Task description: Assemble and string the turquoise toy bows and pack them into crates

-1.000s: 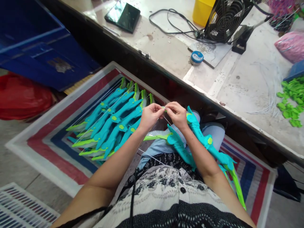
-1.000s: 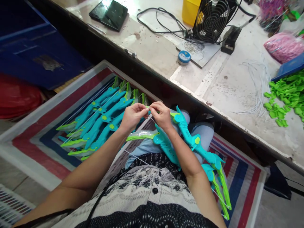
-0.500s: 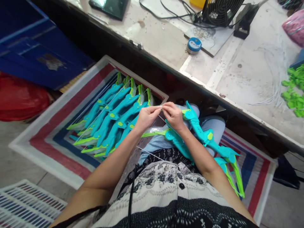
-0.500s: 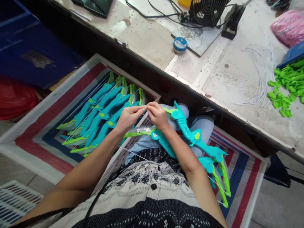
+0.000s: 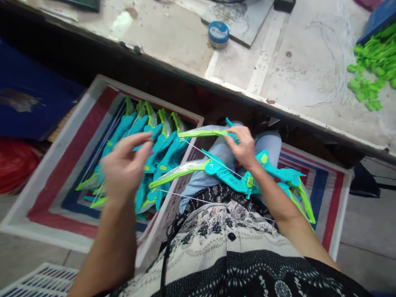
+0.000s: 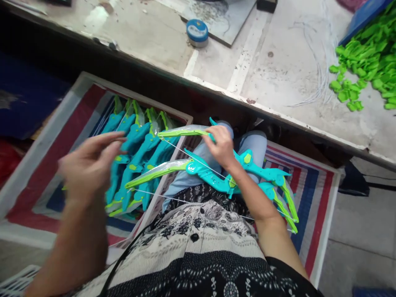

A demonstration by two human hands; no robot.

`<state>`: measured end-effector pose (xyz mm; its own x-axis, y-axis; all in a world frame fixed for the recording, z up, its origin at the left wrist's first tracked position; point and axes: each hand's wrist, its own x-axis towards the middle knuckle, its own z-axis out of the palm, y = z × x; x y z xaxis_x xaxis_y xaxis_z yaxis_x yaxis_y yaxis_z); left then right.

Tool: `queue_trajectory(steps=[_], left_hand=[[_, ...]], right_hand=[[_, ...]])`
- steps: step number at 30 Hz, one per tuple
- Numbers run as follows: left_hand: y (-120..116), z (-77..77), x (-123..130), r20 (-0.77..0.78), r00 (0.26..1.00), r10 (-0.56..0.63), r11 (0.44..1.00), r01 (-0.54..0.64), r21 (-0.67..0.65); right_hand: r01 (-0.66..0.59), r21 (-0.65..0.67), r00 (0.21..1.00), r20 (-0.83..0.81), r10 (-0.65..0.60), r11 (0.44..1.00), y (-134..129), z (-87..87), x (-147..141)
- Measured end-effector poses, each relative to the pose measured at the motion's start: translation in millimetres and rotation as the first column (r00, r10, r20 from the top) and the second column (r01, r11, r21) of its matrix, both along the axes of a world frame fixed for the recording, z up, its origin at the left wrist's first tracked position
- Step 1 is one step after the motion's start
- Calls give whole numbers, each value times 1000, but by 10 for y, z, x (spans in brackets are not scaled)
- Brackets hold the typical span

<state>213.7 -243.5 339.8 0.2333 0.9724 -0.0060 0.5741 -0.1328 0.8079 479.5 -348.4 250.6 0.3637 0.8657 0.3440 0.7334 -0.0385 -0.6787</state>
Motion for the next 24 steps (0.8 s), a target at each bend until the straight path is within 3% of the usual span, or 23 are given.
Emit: queue_trajectory(steps=[1, 2, 3, 4, 5, 6, 8, 10, 13, 15, 17, 20, 22, 24], left_hand=[[-66, 75, -213, -20, 1000, -2, 1000, 2, -19], [-148, 102, -425, -54, 991, -120, 982, 110, -152], [-245, 76, -611, -62, 956, -285, 909, 249, -335], [-358, 0, -749, -51, 888, -456, 786, 375, -491], [-481, -118, -819, -31, 805, -592, 661, 463, -590], [-605, -267, -814, -14, 736, -677, 583, 524, -621], [-822, -609, -591, -43, 723, -690, 665, 609, -432], [-974, -926, -192, -64, 645, -761, 647, 748, -149], [-1143, -1211, 371, -237, 542, -806, 495, 837, 234], [-1188, -1291, 602, -332, 524, -784, 396, 835, 383], [-1128, -1346, 789, -393, 523, -756, 355, 833, 425], [-976, -1362, 1126, -451, 494, -743, 359, 864, 354], [-929, -1281, 1331, -482, 412, -773, 320, 910, 264], [-907, -1127, 1451, -532, 287, -797, 233, 958, 167]], right_hand=[[75, -20, 997, 27, -75, 997, -237, 5, 168], [133, -51, 990, 61, -130, 990, -486, 0, 312], [167, -93, 983, 97, -158, 982, -728, -14, 425], [177, -142, 979, 130, -159, 974, -948, -38, 501], [167, -196, 978, 156, -138, 966, -1132, -70, 540], [148, -250, 979, 173, -107, 957, -1270, -107, 547], [121, -349, 979, 196, -54, 929, -1404, -176, 483], [129, -433, 976, 217, -36, 892, -1387, -194, 357], [138, -532, 978, 206, -31, 835, -1248, -100, 197], [74, -561, 992, 129, 0, 824, -1146, -13, 210], [17, -561, 1000, 30, 0, 828, -1051, 45, 355], [-94, -540, 990, -138, 23, 837, -929, 88, 713], [-211, -519, 962, -262, 81, 829, -868, 111, 932], [-344, -492, 899, -419, 130, 800, -829, 127, 1067]])
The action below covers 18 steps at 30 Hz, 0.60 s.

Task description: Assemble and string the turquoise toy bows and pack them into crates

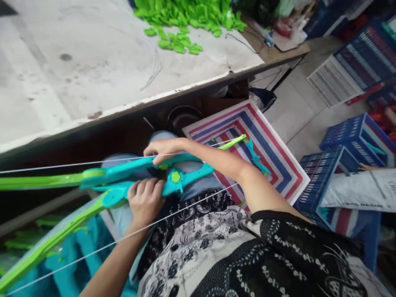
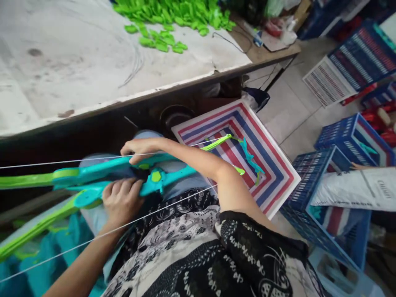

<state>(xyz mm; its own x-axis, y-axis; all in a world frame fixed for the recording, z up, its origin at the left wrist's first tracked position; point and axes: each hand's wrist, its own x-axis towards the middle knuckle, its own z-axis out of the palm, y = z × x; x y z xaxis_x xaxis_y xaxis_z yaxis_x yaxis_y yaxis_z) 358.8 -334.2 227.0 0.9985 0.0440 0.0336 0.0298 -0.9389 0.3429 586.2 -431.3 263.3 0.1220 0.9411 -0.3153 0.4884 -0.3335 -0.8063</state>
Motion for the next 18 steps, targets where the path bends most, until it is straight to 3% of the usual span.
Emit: queue_trajectory(steps=[2, 5, 7, 10, 13, 15, 18], left_hand=[[32, 192, 25, -105, 992, -69, 997, 72, 34], [93, 450, -33, -233, 961, -152, 986, 163, 29], [98, 550, -64, -303, 937, -172, 982, 186, 19], [41, 591, -44, -392, 916, -84, 995, 100, 21], [26, 580, 10, -486, 873, -35, 999, 20, -36], [76, 569, 21, -499, 867, -12, 999, -10, -42], [174, 508, -24, -446, 891, 78, 997, -78, 20]], right_hand=[[-69, -54, 976, -209, 56, 996, 20, -9, 26], [-259, -191, 862, -489, 137, 947, 55, -85, -92], [-306, -254, 834, -537, 129, 918, 104, -138, -172], [-94, -248, 945, -328, 8, 964, 174, -110, -125], [32, -43, 998, 49, -30, 999, 165, 47, 101], [-25, 102, 969, 247, -1, 994, 91, 149, 236], [-137, 249, 934, 355, 41, 959, -142, 197, 242]])
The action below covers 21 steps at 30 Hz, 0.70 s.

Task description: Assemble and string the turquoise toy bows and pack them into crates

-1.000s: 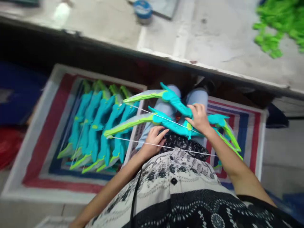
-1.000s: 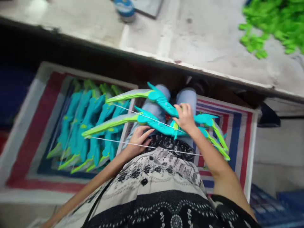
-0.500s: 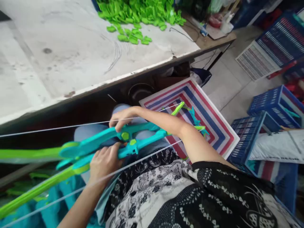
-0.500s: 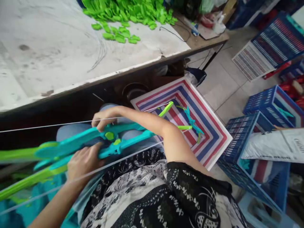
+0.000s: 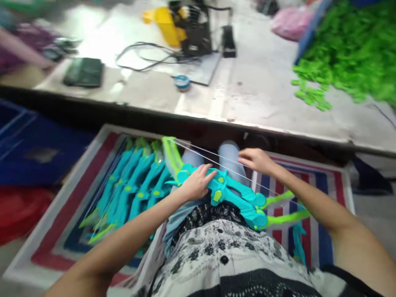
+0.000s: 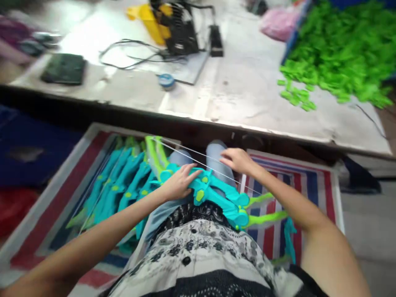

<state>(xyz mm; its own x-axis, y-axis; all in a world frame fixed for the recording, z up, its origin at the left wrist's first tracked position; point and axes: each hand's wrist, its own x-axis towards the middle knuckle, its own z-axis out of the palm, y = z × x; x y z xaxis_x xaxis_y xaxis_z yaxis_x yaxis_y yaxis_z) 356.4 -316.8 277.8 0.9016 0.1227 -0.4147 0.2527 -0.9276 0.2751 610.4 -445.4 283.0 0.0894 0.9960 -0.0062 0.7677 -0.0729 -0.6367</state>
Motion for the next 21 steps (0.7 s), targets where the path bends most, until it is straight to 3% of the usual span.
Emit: queue_trajectory(steps=[3, 7, 10, 15, 21], left_hand=[[70, -160, -70, 4, 996, 88, 996, -88, 32], [164, -406, -129, 69, 981, 182, 982, -184, 33], [232, -492, -153, 101, 978, 182, 982, -186, 32], [287, -486, -333, 145, 975, 166, 985, -170, 14], [337, -388, -793, 159, 926, 343, 939, -342, -34]], right_hand=[[-50, 100, 998, 52, 45, 994, -289, -107, -255], [-111, -21, 984, 138, 113, 994, -482, -355, -711], [-104, -73, 952, 282, 120, 992, -473, -446, -890], [-95, -52, 910, 400, 108, 994, -407, -326, -868], [-138, 36, 906, 409, 111, 990, -190, -91, -885]])
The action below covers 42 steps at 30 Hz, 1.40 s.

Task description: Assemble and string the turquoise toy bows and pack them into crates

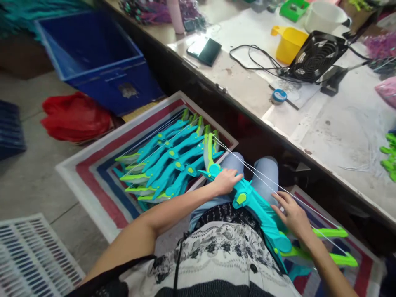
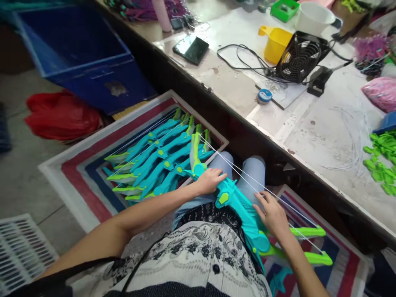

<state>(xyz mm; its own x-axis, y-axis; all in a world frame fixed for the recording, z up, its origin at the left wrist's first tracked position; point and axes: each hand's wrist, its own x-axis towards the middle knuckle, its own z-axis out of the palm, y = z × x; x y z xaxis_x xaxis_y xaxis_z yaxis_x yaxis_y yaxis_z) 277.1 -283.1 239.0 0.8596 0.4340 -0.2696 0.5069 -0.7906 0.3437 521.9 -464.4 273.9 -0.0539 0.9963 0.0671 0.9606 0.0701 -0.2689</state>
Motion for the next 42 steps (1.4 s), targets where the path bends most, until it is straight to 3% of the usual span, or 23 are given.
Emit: queue_trajectory(steps=[4, 7, 9, 12, 15, 17, 19, 23, 27, 31, 34, 38, 42], left_hand=[[68, 87, -426, -7, 986, 166, 986, -165, 27], [80, 128, -927, -7, 913, 408, 912, -408, 29], [83, 147, -1342, -18, 801, 598, 801, -598, 27], [211, 167, -1992, -61, 537, 842, 540, -836, 97], [602, 150, -2550, -96, 291, 952, 305, -927, 219], [965, 90, -2830, -131, 209, 969, 238, -933, 269], [1331, -22, -3039, -180, 187, 966, 232, -931, 281], [1879, -371, -3302, -265, 221, 938, 284, -932, 227], [2143, -743, -3415, -327, 243, 913, 305, -940, 151], [2229, -1016, -3441, -361, 258, 896, 310, -946, 93], [2266, -1113, -3502, -377, 271, 886, 309, -950, 43], [2393, -1095, -3684, -394, 282, 875, 294, -955, -33], [2652, -1080, -3803, -411, 227, 883, 246, -969, -8]], right_hand=[[-59, 197, 996, -59, 72, 979, 274, 282, -64], [-88, 307, 990, -79, 118, 948, 487, 539, -128], [-85, 365, 989, -85, 125, 927, 616, 661, -177], [-87, 401, 984, -108, 142, 912, 796, 703, -251], [-137, 348, 973, -128, 192, 927, 965, 606, -317], [-174, 296, 967, -128, 220, 939, 1070, 515, -352], [-189, 256, 966, -127, 227, 948, 1169, 431, -379], [-187, 187, 966, -141, 215, 964, 1363, 289, -398], [-217, 99, 963, -142, 230, 971, 1556, 132, -377], [-256, 34, 957, -131, 258, 966, 1739, -27, -346], [-283, 2, 950, -135, 281, 959, 1866, -111, -324], [-316, -27, 940, -143, 309, 948, 1973, -186, -274], [-277, -67, 950, -168, 263, 959, 1925, -254, -212]])
